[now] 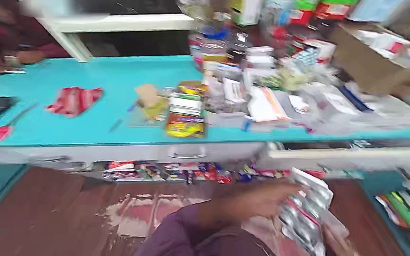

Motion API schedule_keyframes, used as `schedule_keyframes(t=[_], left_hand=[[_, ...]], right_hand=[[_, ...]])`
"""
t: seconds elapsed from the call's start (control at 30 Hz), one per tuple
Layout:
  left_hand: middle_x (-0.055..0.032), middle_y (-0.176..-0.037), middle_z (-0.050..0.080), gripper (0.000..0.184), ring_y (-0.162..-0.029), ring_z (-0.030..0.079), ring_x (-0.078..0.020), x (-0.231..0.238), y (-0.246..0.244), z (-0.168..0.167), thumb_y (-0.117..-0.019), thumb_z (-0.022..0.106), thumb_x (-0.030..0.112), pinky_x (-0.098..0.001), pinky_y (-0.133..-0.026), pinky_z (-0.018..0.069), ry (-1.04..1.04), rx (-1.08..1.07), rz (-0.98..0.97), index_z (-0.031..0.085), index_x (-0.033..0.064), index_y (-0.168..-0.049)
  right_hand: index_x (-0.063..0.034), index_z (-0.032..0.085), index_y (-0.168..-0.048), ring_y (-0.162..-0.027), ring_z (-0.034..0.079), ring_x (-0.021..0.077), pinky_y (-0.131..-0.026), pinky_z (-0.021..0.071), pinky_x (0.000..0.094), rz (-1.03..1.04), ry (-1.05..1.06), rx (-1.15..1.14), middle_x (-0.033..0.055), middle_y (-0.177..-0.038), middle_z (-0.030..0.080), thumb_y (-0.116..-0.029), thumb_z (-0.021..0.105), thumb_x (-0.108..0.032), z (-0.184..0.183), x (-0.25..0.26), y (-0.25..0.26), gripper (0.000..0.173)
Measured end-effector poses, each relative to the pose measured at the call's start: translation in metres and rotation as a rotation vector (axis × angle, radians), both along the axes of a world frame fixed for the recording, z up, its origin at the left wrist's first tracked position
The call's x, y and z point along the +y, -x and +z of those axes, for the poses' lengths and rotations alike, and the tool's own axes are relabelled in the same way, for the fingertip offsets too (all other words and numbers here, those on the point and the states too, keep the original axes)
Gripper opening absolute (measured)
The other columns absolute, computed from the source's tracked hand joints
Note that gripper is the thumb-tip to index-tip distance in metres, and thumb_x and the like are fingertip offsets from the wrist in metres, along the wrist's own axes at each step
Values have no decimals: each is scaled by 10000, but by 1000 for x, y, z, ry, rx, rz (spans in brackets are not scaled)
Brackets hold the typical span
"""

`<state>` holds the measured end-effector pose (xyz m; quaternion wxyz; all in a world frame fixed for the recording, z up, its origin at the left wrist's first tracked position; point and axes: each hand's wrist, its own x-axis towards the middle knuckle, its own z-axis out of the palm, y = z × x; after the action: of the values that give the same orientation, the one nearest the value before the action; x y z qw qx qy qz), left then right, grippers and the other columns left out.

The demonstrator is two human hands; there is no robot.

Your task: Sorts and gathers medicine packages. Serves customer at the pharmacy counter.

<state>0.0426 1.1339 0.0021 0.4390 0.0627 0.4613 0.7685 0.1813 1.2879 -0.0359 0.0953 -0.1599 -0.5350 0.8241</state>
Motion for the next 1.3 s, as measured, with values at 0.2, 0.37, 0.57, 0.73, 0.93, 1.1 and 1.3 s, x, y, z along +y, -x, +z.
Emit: schedule_keyframes(t=[0.2, 0.37, 0.57, 0.73, 0.93, 1.1, 1.3], left_hand=[[-1, -975, 723, 212, -891, 706, -97, 105, 5, 38, -1069, 456, 132, -304, -825, 598, -64, 23, 251, 606, 50, -1195], [-1, -878, 723, 228, -771, 712, -88, 119, 70, 68, -1099, 397, 193, -274, -702, 613, 50, 246, 847, 600, 98, -1141], [-59, -1072, 722, 302, -925, 730, -152, 117, 129, 81, -1105, 399, 292, -325, -785, 625, -70, 236, 1185, 557, 129, -1305], [21, -821, 626, 282, -520, 555, -14, 137, 153, 45, -1056, 470, 325, -124, -473, 478, -842, 322, 790, 607, 112, -1179], [-6, -728, 634, 387, -498, 570, -57, 167, 150, 44, -925, 660, 308, -166, -492, 489, -1180, 244, 537, 624, 18, -1179], [8, -718, 640, 356, -561, 609, -66, 194, 138, 19, -944, 648, 264, -185, -561, 505, -1165, 297, 538, 609, 39, -1217], [-9, -712, 703, 362, -594, 684, -58, 236, 125, 3, -1060, 465, 255, -159, -589, 542, -1138, 397, 411, 638, 9, -1261]], right_hand=[[-123, 729, -1050, -842, 752, 90, -798, 636, 293, -11, 14, -56, 8, -945, 787, -999, 511, -55, 31, 143, 30, 234], [-138, 741, -1034, -817, 746, 55, -775, 631, 250, 39, -125, 17, -31, -920, 788, -986, 529, -45, 50, 237, 67, 236], [-183, 711, -1051, -866, 728, -4, -830, 609, 221, 108, -178, 105, -115, -943, 781, -1006, 460, 27, 52, 301, 124, 330], [-211, 762, -1058, -893, 725, 0, -844, 603, 217, 229, -302, 171, -113, -984, 784, -984, 553, -10, 56, 359, 153, 300], [-224, 753, -1070, -937, 710, -28, -891, 585, 204, 386, -367, 285, -153, -1015, 774, -991, 574, -17, 73, 384, 207, 284], [-221, 760, -1075, -956, 708, -19, -885, 586, 202, 511, -402, 263, -149, -1034, 769, -961, 610, -53, 71, 401, 240, 252], [-295, 777, -1108, -1001, 702, 20, -891, 589, 219, 603, -390, 385, -116, -1124, 749, -954, 704, -298, 58, 416, 261, 170]])
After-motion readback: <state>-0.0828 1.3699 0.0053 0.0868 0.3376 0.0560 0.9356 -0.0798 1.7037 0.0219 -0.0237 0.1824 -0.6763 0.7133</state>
